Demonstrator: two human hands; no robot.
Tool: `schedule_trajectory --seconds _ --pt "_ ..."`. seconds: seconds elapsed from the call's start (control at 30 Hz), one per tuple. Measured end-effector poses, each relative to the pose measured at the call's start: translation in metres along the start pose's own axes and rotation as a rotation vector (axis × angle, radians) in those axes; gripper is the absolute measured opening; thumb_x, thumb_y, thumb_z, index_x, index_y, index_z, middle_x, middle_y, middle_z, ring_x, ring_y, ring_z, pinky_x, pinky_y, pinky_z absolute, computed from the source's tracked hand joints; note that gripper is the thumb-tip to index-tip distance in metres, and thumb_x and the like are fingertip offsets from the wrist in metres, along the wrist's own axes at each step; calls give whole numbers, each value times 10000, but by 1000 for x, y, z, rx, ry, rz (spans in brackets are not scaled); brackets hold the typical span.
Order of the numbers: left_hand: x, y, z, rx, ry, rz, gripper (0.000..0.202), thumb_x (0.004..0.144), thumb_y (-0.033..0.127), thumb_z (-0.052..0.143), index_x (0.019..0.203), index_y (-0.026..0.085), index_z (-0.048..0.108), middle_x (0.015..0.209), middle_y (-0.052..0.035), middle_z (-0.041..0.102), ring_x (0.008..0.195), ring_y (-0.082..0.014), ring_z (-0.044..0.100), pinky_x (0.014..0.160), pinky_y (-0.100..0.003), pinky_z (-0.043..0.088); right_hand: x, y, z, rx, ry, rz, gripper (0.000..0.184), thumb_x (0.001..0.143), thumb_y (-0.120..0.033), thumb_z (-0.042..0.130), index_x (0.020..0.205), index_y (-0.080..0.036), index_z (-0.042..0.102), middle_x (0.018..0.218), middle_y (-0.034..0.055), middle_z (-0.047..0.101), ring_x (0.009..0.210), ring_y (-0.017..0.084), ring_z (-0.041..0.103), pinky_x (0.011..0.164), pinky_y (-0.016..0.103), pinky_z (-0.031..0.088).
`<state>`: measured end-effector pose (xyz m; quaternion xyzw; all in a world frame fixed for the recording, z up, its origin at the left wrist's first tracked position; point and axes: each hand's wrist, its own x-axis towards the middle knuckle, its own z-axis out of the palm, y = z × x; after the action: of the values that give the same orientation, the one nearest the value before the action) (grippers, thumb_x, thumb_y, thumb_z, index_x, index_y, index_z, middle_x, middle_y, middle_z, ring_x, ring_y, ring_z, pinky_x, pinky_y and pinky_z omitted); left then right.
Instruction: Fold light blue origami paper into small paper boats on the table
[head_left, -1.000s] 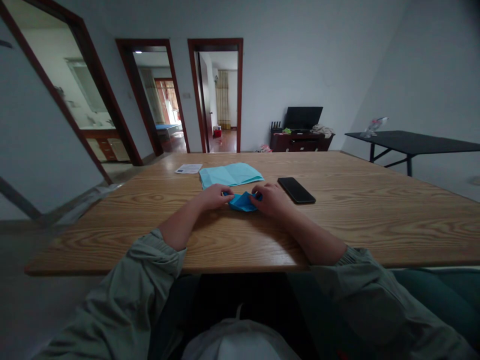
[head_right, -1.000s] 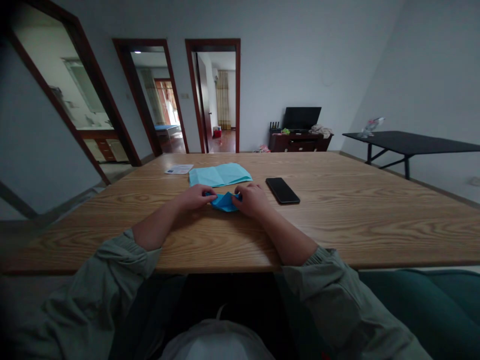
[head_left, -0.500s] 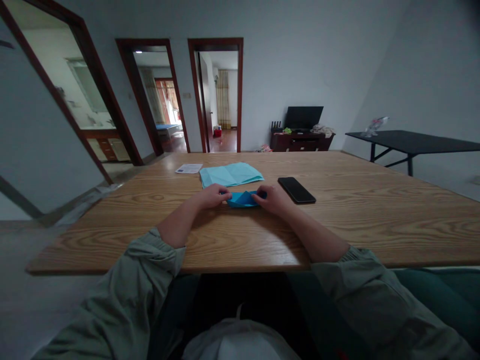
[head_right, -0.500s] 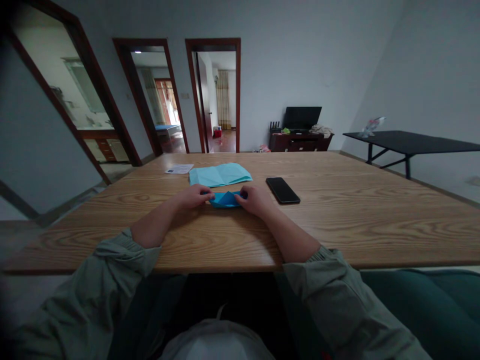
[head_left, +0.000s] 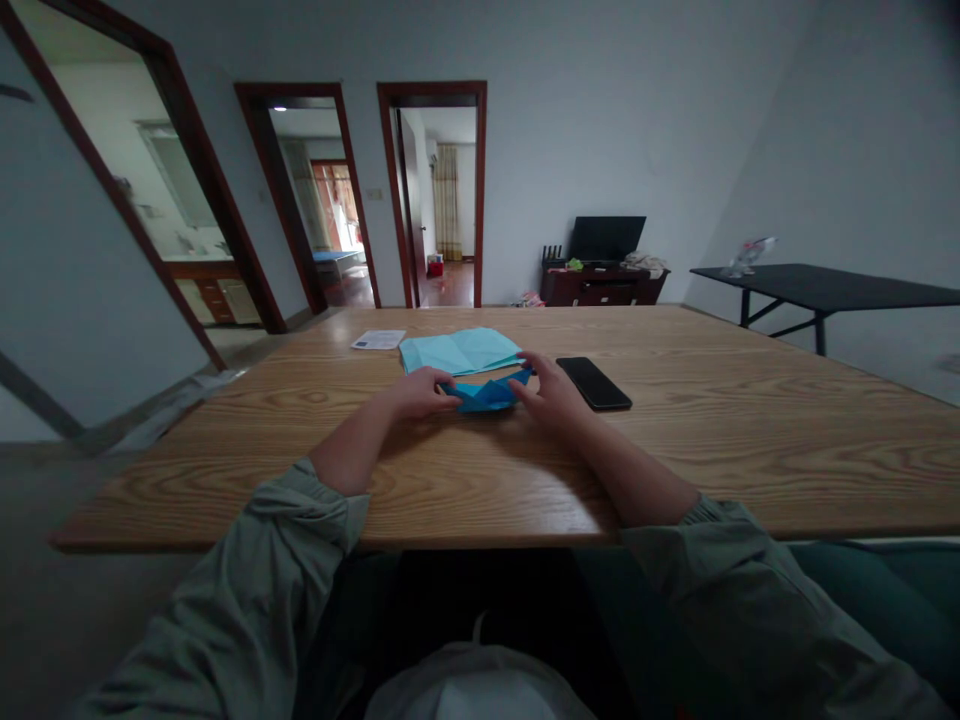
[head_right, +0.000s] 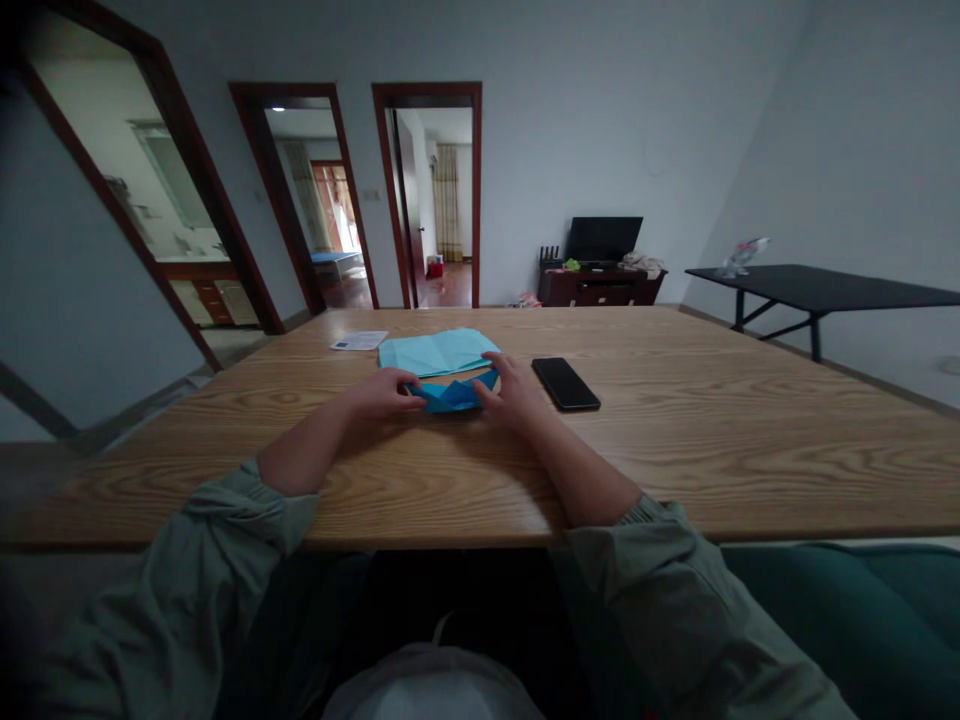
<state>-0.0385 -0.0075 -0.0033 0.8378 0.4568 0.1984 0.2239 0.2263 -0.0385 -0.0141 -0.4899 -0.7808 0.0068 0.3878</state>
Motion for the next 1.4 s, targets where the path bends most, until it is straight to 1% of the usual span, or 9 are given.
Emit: schedule_trajectory --seconds 0.07,0.2,0.37,0.47,0.57,0.77,0.97,1.17,1.4 --pt "0 -6 -6 30 49 31 371 695 488 614 831 150 682 631 -2 589 592 -132 509 527 -230 347 1 3 0 34 80 -6 529 809 -398 543 1289 -198 442 1152 119 570 1010 244 541 872 385 413" --pt "-5 -23 -26 90 216 28 326 716 454 601 833 157 662 636 0 583 601 -137 512 558 -241 363 4 15 4 102 120 58 478 796 -366 553 1239 -204 478 1114 110 581 946 235 565 819 398 453" --pt "-17 -53 -53 189 519 -126 304 730 445 590 868 178 640 718 -16 620 644 -153 540 597 -253 390 6 23 10 129 87 100 383 782 -336 557 1136 -193 547 1079 96 591 897 208 577 771 360 478" --pt "-24 -75 -66 284 639 -269 285 717 409 605 898 193 641 772 -28 640 695 -168 562 639 -259 399 5 25 12 136 73 105 341 780 -316 554 1099 -195 566 1073 85 591 873 188 579 762 339 481" --pt "-32 -97 -76 330 702 -421 276 728 384 598 940 212 635 857 -42 658 760 -185 575 671 -265 411 5 26 12 126 55 111 326 776 -305 557 1081 -193 577 1068 80 592 863 180 577 759 326 478" --pt "-49 -126 -89 385 809 -583 277 736 326 581 986 215 626 948 -74 661 848 -237 592 727 -316 437 4 29 12 106 26 115 315 771 -301 556 1059 -176 581 1051 85 599 864 180 577 737 309 474" --pt "-54 -136 -91 363 820 -584 301 721 311 580 1002 211 618 924 -63 650 853 -238 595 734 -314 447 4 26 11 102 16 117 301 761 -282 556 1040 -175 590 1038 81 607 854 178 575 731 302 470" --pt "-50 -133 -88 203 837 -594 633 677 356 645 1264 224 450 808 -14 616 737 -191 597 690 -286 458 5 26 11 104 3 123 278 757 -264 553 1016 -174 599 1026 82 608 843 173 574 741 304 467" --pt "-49 -138 -89 146 920 -592 556 687 338 634 1210 229 481 786 -14 601 749 -198 592 731 -313 469 4 22 9 109 -9 112 267 759 -256 546 1007 -175 603 1006 79 615 841 172 575 742 298 462"
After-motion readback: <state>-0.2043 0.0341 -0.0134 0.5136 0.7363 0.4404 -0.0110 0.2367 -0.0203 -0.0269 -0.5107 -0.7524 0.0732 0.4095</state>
